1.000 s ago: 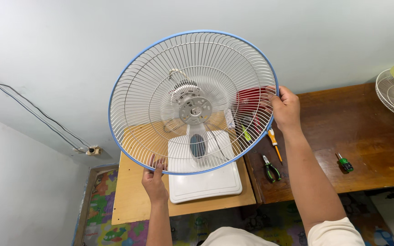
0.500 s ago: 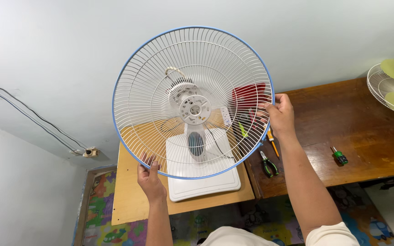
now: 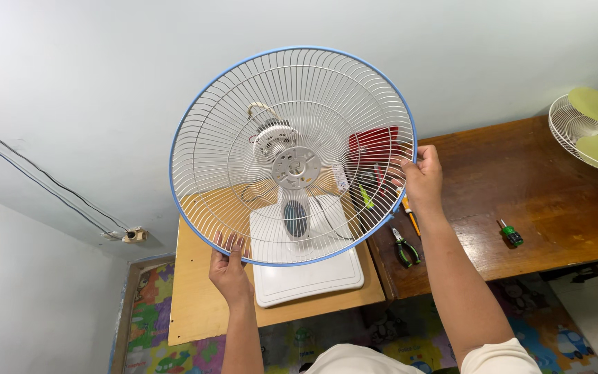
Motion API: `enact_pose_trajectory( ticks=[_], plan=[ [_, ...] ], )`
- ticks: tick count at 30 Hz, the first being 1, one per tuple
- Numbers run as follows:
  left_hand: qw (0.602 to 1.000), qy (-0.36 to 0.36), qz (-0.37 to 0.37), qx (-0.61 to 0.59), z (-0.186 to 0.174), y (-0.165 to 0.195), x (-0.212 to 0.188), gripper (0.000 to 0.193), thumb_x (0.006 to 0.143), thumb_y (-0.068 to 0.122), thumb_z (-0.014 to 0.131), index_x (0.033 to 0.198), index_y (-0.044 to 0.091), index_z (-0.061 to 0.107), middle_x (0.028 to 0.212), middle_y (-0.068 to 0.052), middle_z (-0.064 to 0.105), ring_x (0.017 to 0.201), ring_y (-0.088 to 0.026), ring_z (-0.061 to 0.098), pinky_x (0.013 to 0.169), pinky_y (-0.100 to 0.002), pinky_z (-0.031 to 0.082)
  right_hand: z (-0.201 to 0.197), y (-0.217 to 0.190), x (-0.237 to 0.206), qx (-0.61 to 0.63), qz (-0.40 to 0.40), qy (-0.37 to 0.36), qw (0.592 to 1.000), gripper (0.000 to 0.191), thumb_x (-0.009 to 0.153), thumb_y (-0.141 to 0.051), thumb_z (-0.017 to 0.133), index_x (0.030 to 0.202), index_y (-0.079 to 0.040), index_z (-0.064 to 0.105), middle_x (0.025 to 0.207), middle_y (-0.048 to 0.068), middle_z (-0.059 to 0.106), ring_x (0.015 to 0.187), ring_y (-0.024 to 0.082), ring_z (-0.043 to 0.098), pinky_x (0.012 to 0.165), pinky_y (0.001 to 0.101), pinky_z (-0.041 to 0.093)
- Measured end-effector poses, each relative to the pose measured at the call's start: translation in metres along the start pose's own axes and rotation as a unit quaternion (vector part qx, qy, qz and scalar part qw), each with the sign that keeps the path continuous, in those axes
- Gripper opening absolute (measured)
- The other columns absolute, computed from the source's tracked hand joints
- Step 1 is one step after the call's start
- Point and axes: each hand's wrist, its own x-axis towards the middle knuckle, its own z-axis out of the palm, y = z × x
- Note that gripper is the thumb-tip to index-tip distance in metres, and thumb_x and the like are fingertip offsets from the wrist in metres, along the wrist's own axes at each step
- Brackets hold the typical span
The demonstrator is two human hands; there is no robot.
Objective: The person uses a screwdriver to unscrew and remove the rear motor housing cover of a pedestal fan, then attaches the front grille to the fan head. They then work on the blade nut at the hub and handle the fan blades and rear grille, fitting the blades back onto the motor shaft.
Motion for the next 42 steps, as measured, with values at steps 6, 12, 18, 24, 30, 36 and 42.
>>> enact_pose_trajectory(
  ticks=[6, 12, 18, 24, 30, 36, 42],
  plan=[
    [0.988, 0.017, 0.016, 0.150, 0.007, 0.016, 0.002, 0.029, 0.097, 0.003, 0.064, 0.124, -0.007, 0.064, 0.100, -0.008, 0.074, 0.084, -0.012, 0.072, 0.068, -0.025, 0.057, 0.004, 0.011, -0.003, 0.008, -0.024, 0.055, 0.998, 0.014, 0.101, 0.000, 0.056, 0.109, -0.003, 0.045, 0.105, 0.012, 0.073, 0.082, 0.013, 0.076, 0.061, 0.0257, 0.062],
    [0.965, 0.054, 0.023, 0.255, 0.013, 0.025, 0.006, 0.020, 0.094, 0.008, 0.070, 0.107, -0.008, 0.068, 0.079, -0.008, 0.071, 0.068, -0.012, 0.069, 0.058, -0.026, 0.054, 0.011, 0.025, -0.004, 0.025, -0.066, 0.092, 0.993, 0.017, 0.100, 0.000, 0.064, 0.103, -0.002, 0.047, 0.097, 0.012, 0.067, 0.075, 0.013, 0.072, 0.055, 0.0272, 0.062],
    [0.956, 0.047, -0.002, 0.290, 0.011, 0.023, 0.010, 0.020, 0.093, 0.009, 0.071, 0.105, -0.006, 0.068, 0.078, -0.009, 0.072, 0.068, -0.012, 0.070, 0.060, -0.028, 0.053, 0.014, 0.027, -0.007, 0.024, -0.068, 0.111, 0.991, 0.018, 0.101, -0.001, 0.066, 0.101, -0.002, 0.048, 0.094, 0.012, 0.066, 0.074, 0.013, 0.072, 0.056, 0.0278, 0.063],
    [0.980, -0.026, 0.069, 0.182, -0.005, 0.007, 0.025, 0.023, 0.099, 0.008, 0.064, 0.117, -0.007, 0.063, 0.100, -0.010, 0.074, 0.088, -0.013, 0.072, 0.079, -0.026, 0.059, 0.013, 0.003, 0.004, 0.036, -0.046, 0.087, 0.994, 0.013, 0.098, 0.001, 0.059, 0.100, -0.004, 0.047, 0.095, 0.008, 0.074, 0.076, 0.012, 0.075, 0.057, 0.0242, 0.061],
    [0.989, -0.062, 0.057, 0.120, -0.011, 0.006, 0.043, 0.033, 0.099, 0.005, 0.061, 0.129, -0.007, 0.057, 0.114, -0.010, 0.072, 0.099, -0.015, 0.071, 0.082, -0.031, 0.060, 0.014, -0.045, 0.020, -0.134, -0.171, 0.045, 0.975, 0.013, 0.102, -0.002, 0.067, 0.100, 0.000, 0.055, 0.089, 0.011, 0.070, 0.074, 0.010, 0.070, 0.060, 0.0246, 0.058],
    [0.992, -0.068, 0.002, 0.107, -0.023, 0.005, 0.051, 0.034, 0.099, 0.007, 0.062, 0.129, -0.008, 0.060, 0.107, -0.016, 0.074, 0.095, -0.022, 0.074, 0.083, -0.035, 0.063, 0.036, -0.108, 0.024, -0.292, -0.309, 0.016, 0.905, 0.016, 0.102, -0.003, 0.073, 0.098, 0.000, 0.058, 0.084, 0.011, 0.074, 0.071, 0.019, 0.072, 0.062, 0.0340, 0.053],
    [0.990, -0.064, -0.118, 0.054, -0.021, -0.032, 0.036, 0.038, 0.101, 0.020, 0.057, 0.129, -0.006, 0.063, 0.110, -0.018, 0.075, 0.088, -0.028, 0.076, 0.072, -0.036, 0.061, 0.085, -0.148, 0.018, -0.360, -0.430, -0.048, 0.827, 0.016, 0.098, 0.005, 0.069, 0.109, -0.004, 0.062, 0.095, 0.010, 0.077, 0.083, 0.027, 0.077, 0.072, 0.0362, 0.059]
  ],
)
